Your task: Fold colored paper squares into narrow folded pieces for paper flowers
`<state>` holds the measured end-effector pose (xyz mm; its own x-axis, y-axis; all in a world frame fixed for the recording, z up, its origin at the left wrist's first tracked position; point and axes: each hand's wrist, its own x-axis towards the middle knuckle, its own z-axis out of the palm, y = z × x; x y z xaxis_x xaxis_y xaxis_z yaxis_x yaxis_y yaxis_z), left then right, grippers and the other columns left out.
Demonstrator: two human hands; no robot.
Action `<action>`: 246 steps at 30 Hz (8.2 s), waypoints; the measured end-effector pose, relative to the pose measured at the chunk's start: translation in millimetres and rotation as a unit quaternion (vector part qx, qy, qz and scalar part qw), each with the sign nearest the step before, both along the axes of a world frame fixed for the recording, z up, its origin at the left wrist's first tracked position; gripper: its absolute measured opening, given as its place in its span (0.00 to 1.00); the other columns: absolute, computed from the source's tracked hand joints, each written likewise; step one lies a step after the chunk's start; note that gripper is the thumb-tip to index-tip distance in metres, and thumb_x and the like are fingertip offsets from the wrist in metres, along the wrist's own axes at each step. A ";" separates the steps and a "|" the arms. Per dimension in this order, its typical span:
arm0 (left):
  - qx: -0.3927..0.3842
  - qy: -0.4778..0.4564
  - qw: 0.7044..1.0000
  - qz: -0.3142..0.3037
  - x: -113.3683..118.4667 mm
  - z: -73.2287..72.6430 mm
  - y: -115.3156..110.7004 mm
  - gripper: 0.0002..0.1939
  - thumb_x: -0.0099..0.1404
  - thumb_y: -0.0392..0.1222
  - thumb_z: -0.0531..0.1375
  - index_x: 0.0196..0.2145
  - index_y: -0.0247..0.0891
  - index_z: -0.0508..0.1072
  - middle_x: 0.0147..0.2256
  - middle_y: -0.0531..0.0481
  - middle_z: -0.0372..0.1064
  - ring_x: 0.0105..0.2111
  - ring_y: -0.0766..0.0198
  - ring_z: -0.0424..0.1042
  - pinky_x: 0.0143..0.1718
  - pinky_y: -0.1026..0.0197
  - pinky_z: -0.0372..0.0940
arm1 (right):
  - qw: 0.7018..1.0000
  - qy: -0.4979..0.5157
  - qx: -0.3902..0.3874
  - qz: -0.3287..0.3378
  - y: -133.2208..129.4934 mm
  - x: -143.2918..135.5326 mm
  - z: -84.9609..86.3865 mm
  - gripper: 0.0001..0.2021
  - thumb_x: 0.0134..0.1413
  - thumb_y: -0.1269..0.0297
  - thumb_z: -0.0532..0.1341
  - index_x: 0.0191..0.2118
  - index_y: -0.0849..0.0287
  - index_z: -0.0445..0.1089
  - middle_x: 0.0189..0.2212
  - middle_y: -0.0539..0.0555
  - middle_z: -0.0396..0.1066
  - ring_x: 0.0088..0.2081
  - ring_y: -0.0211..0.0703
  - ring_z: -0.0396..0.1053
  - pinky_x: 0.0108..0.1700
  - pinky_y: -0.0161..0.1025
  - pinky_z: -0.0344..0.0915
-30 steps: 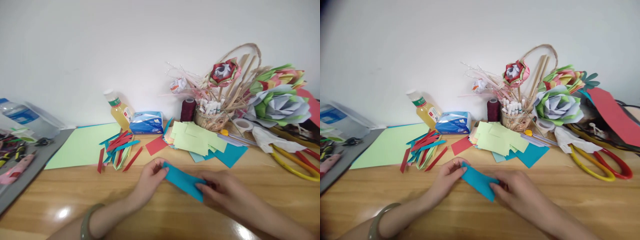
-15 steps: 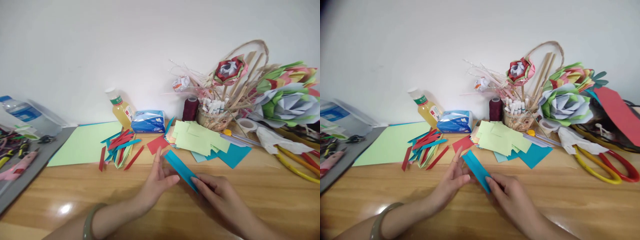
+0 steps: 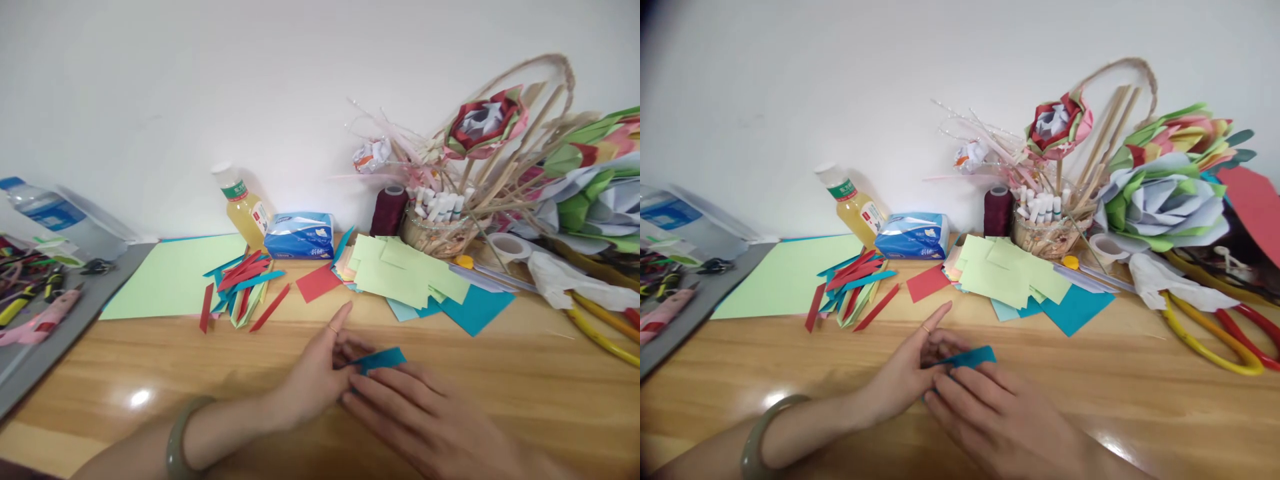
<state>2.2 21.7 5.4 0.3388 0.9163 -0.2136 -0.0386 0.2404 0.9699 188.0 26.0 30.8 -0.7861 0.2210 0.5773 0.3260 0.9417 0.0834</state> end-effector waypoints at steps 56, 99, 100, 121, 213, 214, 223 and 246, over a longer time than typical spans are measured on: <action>0.491 0.410 0.766 -0.056 -16.7 3.4 -5.5 0.11 0.64 0.31 0.52 0.32 0.36 0.74 0.28 0.48 0.69 0.30 0.62 0.63 0.30 0.63 0.64 | 0.929 0.033 -0.331 -0.162 19.1 -2.1 -21.1 0.07 0.54 0.70 0.56 0.26 0.57 0.65 0.24 0.50 0.65 0.28 0.40 0.63 0.28 0.36 0.58; 0.369 0.546 0.748 -0.077 -9.5 4.2 -11.1 0.03 0.64 0.38 0.56 0.32 0.42 0.69 0.30 0.56 0.67 0.29 0.65 0.68 0.28 0.64 0.62 | 0.980 -0.033 -0.170 -0.097 16.8 6.0 -23.0 0.12 0.62 0.71 0.48 0.38 0.58 0.68 0.33 0.53 0.70 0.33 0.43 0.66 0.31 0.40 0.63; 0.379 0.556 0.735 -0.081 -9.6 4.4 -11.8 0.04 0.64 0.37 0.56 0.32 0.42 0.69 0.30 0.56 0.67 0.29 0.65 0.68 0.28 0.64 0.62 | 0.986 -0.042 -0.142 -0.079 17.1 8.0 -20.4 0.14 0.63 0.72 0.45 0.40 0.59 0.68 0.34 0.54 0.71 0.33 0.42 0.67 0.32 0.40 0.64; 0.494 0.548 0.673 -0.054 -17.5 7.0 -6.3 0.11 0.63 0.43 0.58 0.41 0.37 0.72 0.35 0.49 0.69 0.36 0.57 0.65 0.32 0.58 0.66 | 0.969 0.007 -0.246 -0.012 -12.7 -4.8 -1.5 0.14 0.64 0.68 0.47 0.40 0.57 0.71 0.33 0.49 0.76 0.37 0.37 0.72 0.40 0.33 0.67; 0.551 0.543 0.629 -0.078 -26.8 -2.6 7.8 0.11 0.66 0.40 0.58 0.45 0.51 0.71 0.42 0.49 0.66 0.40 0.59 0.62 0.38 0.60 0.64 | 0.922 -0.081 -0.378 0.011 20.0 28.0 7.3 0.13 0.52 0.77 0.50 0.35 0.56 0.68 0.33 0.53 0.68 0.34 0.40 0.66 0.34 0.37 0.65; 0.552 0.541 0.629 -0.080 -26.8 -2.7 8.2 0.11 0.65 0.39 0.58 0.45 0.50 0.71 0.42 0.49 0.66 0.40 0.59 0.62 0.37 0.60 0.65 | 0.906 -0.095 -0.412 0.008 18.7 27.4 10.7 0.12 0.51 0.77 0.51 0.35 0.55 0.68 0.34 0.52 0.67 0.35 0.39 0.66 0.34 0.36 0.65; 0.597 0.449 0.665 -0.016 -25.4 7.4 2.6 0.07 0.66 0.36 0.56 0.41 0.38 0.72 0.33 0.51 0.71 0.35 0.64 0.64 0.35 0.62 0.63 | 0.940 -0.118 -0.320 0.032 6.5 9.4 -1.7 0.11 0.59 0.74 0.50 0.28 0.57 0.65 0.29 0.50 0.66 0.32 0.38 0.63 0.32 0.36 0.58; 0.614 0.452 0.633 -0.137 -21.6 0.6 -14.7 0.13 0.66 0.31 0.49 0.28 0.35 0.71 0.34 0.49 0.69 0.32 0.64 0.61 0.33 0.60 0.60 | 0.902 0.013 -0.413 -0.125 11.6 11.7 -27.4 0.06 0.58 0.69 0.54 0.30 0.57 0.66 0.28 0.51 0.64 0.30 0.39 0.64 0.31 0.35 0.60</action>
